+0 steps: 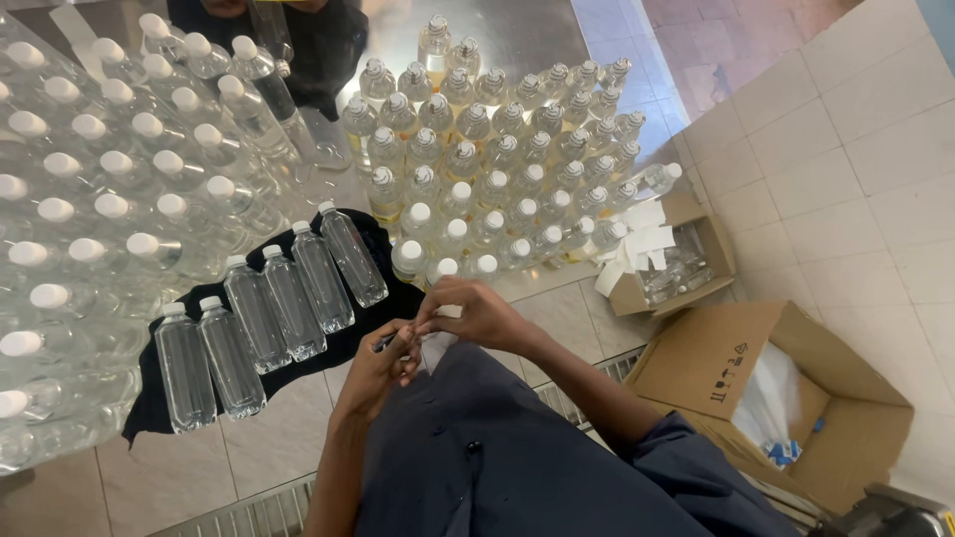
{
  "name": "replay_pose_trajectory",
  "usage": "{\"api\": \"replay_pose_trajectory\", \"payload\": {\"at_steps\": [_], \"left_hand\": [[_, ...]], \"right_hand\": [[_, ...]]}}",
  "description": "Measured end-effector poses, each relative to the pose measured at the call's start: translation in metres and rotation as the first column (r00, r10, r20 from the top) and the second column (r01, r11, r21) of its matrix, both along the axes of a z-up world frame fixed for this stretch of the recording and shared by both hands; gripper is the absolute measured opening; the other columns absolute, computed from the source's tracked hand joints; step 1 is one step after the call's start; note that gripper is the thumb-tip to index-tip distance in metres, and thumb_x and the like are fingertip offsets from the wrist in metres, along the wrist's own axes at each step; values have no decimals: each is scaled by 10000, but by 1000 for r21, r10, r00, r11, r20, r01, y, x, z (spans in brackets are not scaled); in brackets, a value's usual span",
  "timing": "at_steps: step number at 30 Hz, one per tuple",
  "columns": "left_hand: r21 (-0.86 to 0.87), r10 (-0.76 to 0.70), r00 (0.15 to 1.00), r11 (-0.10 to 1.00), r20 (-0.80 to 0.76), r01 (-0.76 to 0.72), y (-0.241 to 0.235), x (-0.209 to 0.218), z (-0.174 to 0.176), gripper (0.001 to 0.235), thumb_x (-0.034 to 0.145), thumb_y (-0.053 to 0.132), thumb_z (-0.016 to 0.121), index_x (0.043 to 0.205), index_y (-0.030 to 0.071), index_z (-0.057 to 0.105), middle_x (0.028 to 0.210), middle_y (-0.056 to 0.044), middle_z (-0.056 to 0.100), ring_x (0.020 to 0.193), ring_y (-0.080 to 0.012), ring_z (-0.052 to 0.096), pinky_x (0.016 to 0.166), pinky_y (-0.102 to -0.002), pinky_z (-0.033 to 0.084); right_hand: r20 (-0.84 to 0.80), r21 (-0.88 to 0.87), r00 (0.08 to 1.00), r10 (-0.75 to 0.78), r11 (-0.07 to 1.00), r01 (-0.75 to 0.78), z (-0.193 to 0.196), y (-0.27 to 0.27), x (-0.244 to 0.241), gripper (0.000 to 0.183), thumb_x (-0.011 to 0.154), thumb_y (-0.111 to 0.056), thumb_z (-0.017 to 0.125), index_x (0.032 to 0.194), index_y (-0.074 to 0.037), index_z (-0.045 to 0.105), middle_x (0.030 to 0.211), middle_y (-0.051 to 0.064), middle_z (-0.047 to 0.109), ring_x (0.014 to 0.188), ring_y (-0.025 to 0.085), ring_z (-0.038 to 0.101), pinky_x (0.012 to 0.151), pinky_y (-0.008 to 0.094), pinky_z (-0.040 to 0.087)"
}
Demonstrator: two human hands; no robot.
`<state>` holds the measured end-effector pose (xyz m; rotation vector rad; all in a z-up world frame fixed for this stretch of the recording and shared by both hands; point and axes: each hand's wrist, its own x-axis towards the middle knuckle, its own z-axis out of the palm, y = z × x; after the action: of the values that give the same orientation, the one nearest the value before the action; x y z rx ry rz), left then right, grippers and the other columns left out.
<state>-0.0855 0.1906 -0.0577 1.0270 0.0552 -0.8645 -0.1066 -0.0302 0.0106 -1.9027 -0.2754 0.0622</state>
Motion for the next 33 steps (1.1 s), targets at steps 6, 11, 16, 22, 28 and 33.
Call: {"api": "replay_pose_trajectory", "payload": {"at_steps": [6, 11, 16, 22, 28, 33], "left_hand": [[-90, -17, 1000, 996, 15, 18, -33, 12, -6, 180, 1043, 154, 740, 1043, -25, 719, 745, -118, 584, 601, -175, 645, 373, -290, 503], [-138, -27, 998, 990, 49, 33, -68, 33, -19, 198, 1054, 151, 717, 1118, -36, 700, 769, -138, 604, 637, -213, 690, 389, -312, 546], [-82, -84, 980, 992, 181, 100, -103, 61, 25, 268, 1058, 146, 711, 1212, -73, 718, 745, -89, 586, 629, -194, 682, 423, -294, 543], [-14, -24, 991, 1000, 132, 26, -141, 85, 4, 249, 965, 165, 834, 1060, -46, 740, 768, -144, 636, 621, -178, 663, 431, -275, 499], [130, 41, 932, 987, 361, -94, -164, 119, 59, 259, 957, 195, 863, 1041, -32, 770, 708, -129, 621, 560, -146, 605, 426, -253, 460], [438, -150, 675, 855, 723, -279, -169, 157, 42, 419, 1009, 474, 805, 1159, 84, 829, 921, -186, 762, 861, -278, 741, 746, -430, 560]], "right_hand": [[92, -168, 989, 114, 981, -97, 17, -39, 18, 35, 997, -189, 821, 1017, -164, 809, 1110, 74, 726, 1064, 320, 657, 961, 490, 552], [120, -154, 981, 150, 979, -131, 28, -77, 38, 63, 1007, -214, 808, 1031, -162, 781, 1125, 62, 684, 1087, 324, 641, 958, 502, 548], [227, -261, 951, 212, 954, -150, 37, -117, 59, 81, 1002, -226, 803, 1030, -159, 766, 1204, 84, 648, 1143, 353, 590, 1021, 502, 532], [180, -244, 948, 263, 946, -216, 42, -159, 82, 98, 993, -259, 793, 1039, -172, 794, 1272, 112, 640, 1221, 347, 580, 1074, 504, 512], [224, -206, 923, 314, 941, -270, 21, -198, 127, 135, 975, -296, 831, 1035, -182, 790, 1307, 132, 620, 1233, 387, 596, 1041, 521, 528], [148, -432, 907, 395, 851, -300, 28, -209, 168, 202, 1035, -341, 761, 985, -147, 782, 1198, 119, 644, 1180, 320, 566, 1039, 450, 489]]}}
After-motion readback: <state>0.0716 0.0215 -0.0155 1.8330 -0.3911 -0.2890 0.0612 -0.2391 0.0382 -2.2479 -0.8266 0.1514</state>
